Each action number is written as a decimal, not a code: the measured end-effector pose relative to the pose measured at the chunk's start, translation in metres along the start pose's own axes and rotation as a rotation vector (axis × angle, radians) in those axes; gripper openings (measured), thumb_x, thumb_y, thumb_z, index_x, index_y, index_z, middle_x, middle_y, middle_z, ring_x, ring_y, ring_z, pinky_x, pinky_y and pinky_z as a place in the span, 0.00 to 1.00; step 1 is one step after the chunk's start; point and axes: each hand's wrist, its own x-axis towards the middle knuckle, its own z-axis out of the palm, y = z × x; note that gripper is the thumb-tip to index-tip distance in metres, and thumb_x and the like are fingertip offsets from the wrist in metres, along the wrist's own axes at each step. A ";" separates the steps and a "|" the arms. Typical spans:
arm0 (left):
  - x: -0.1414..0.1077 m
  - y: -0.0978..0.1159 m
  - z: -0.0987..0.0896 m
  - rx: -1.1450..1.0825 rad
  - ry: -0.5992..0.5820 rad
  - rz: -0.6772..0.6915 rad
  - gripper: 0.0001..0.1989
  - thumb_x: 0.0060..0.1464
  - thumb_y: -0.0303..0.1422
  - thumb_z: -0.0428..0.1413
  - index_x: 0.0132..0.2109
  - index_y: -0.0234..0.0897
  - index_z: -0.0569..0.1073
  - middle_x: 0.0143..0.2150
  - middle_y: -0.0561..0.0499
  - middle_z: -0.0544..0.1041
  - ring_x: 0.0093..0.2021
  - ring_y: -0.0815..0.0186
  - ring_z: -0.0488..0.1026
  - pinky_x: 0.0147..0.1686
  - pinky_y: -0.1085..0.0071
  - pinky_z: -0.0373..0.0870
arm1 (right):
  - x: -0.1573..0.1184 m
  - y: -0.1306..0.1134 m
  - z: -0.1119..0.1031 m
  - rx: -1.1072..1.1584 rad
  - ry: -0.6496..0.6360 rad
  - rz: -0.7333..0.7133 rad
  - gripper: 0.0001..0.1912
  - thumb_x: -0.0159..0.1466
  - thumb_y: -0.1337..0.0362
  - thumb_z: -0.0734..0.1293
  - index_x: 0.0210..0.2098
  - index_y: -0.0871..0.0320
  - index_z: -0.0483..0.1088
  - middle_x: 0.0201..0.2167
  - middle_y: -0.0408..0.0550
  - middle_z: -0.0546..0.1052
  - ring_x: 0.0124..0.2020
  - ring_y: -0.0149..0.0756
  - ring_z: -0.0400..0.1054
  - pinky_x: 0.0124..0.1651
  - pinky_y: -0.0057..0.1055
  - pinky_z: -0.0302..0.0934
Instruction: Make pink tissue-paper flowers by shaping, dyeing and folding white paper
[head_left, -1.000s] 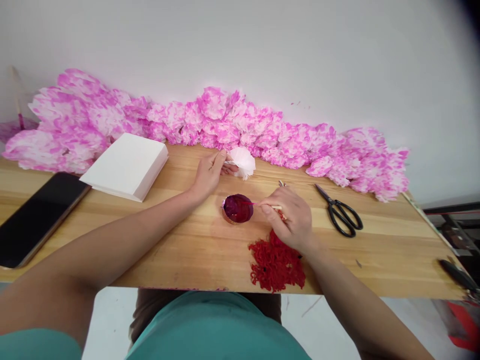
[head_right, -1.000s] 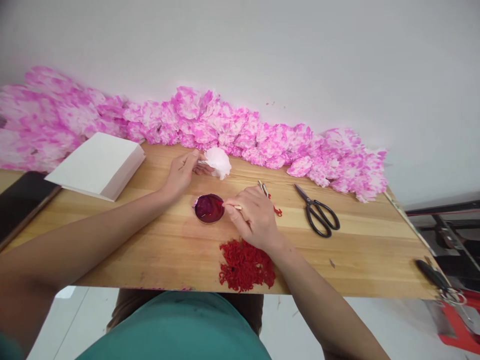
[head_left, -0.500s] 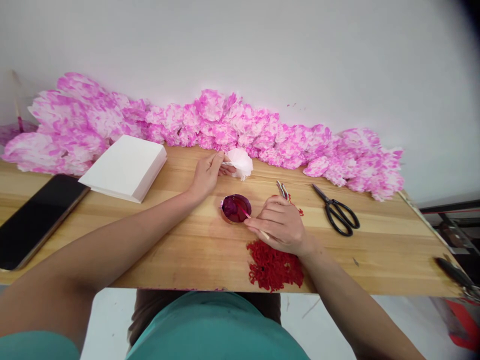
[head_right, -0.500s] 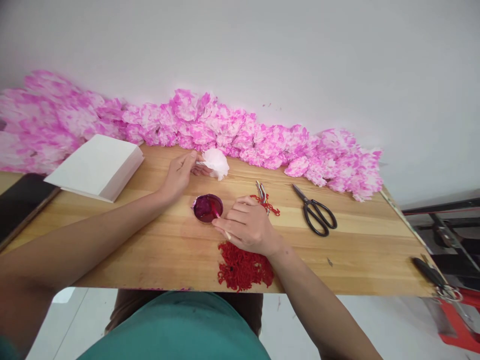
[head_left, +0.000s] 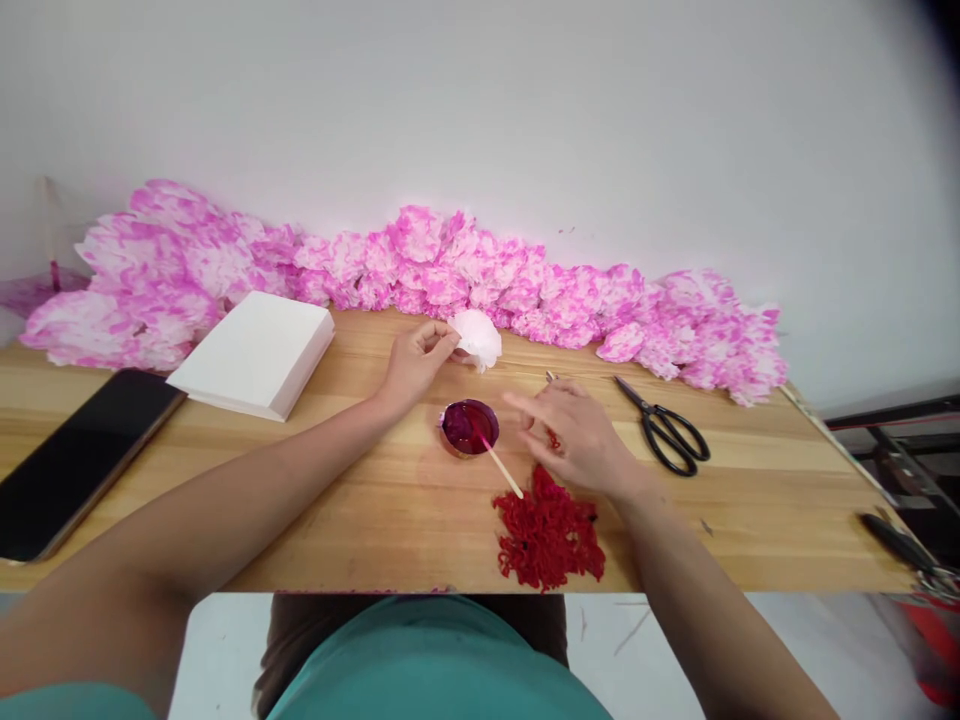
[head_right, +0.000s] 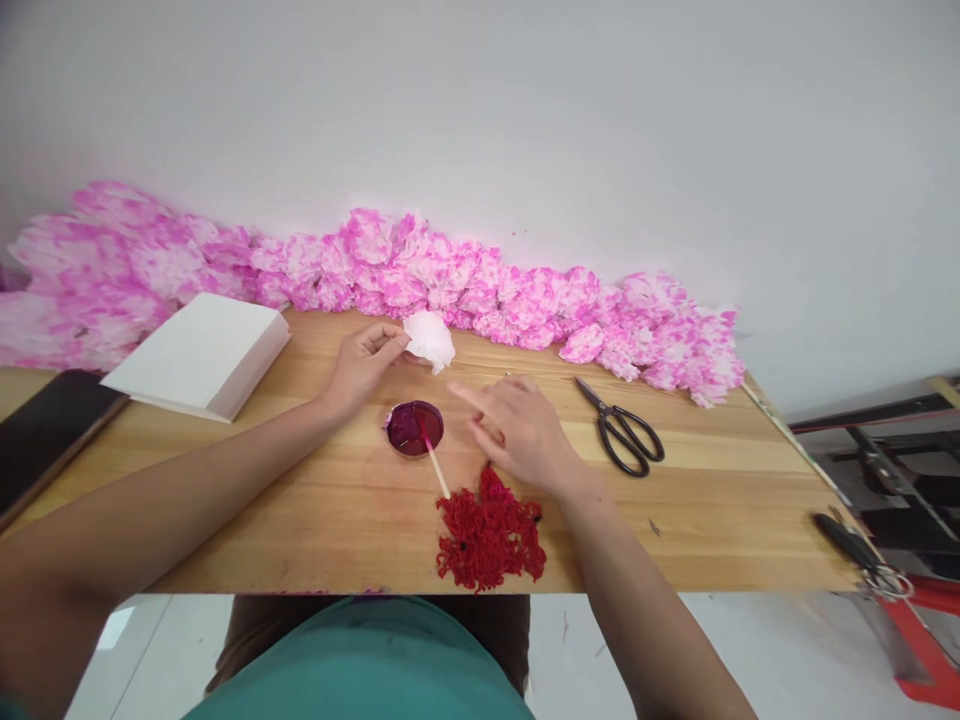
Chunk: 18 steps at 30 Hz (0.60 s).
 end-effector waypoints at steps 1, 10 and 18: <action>0.000 -0.001 0.000 0.009 0.003 0.005 0.10 0.52 0.38 0.59 0.32 0.35 0.72 0.28 0.52 0.77 0.30 0.68 0.76 0.34 0.73 0.69 | 0.001 0.002 -0.004 -0.019 0.030 0.081 0.22 0.66 0.69 0.63 0.60 0.56 0.63 0.31 0.44 0.76 0.32 0.35 0.68 0.44 0.37 0.60; -0.011 0.005 0.004 0.248 -0.030 0.160 0.09 0.54 0.36 0.56 0.32 0.35 0.74 0.30 0.52 0.77 0.31 0.69 0.72 0.33 0.74 0.65 | 0.050 0.009 -0.012 0.186 0.116 0.658 0.20 0.69 0.50 0.58 0.42 0.57 0.75 0.38 0.48 0.80 0.36 0.38 0.72 0.37 0.32 0.59; -0.017 0.011 0.005 0.326 -0.097 0.257 0.08 0.56 0.36 0.56 0.40 0.37 0.69 0.35 0.51 0.78 0.35 0.67 0.74 0.38 0.71 0.68 | 0.067 0.017 0.029 0.375 0.401 0.670 0.10 0.63 0.58 0.66 0.29 0.56 0.73 0.26 0.41 0.75 0.28 0.31 0.65 0.32 0.29 0.56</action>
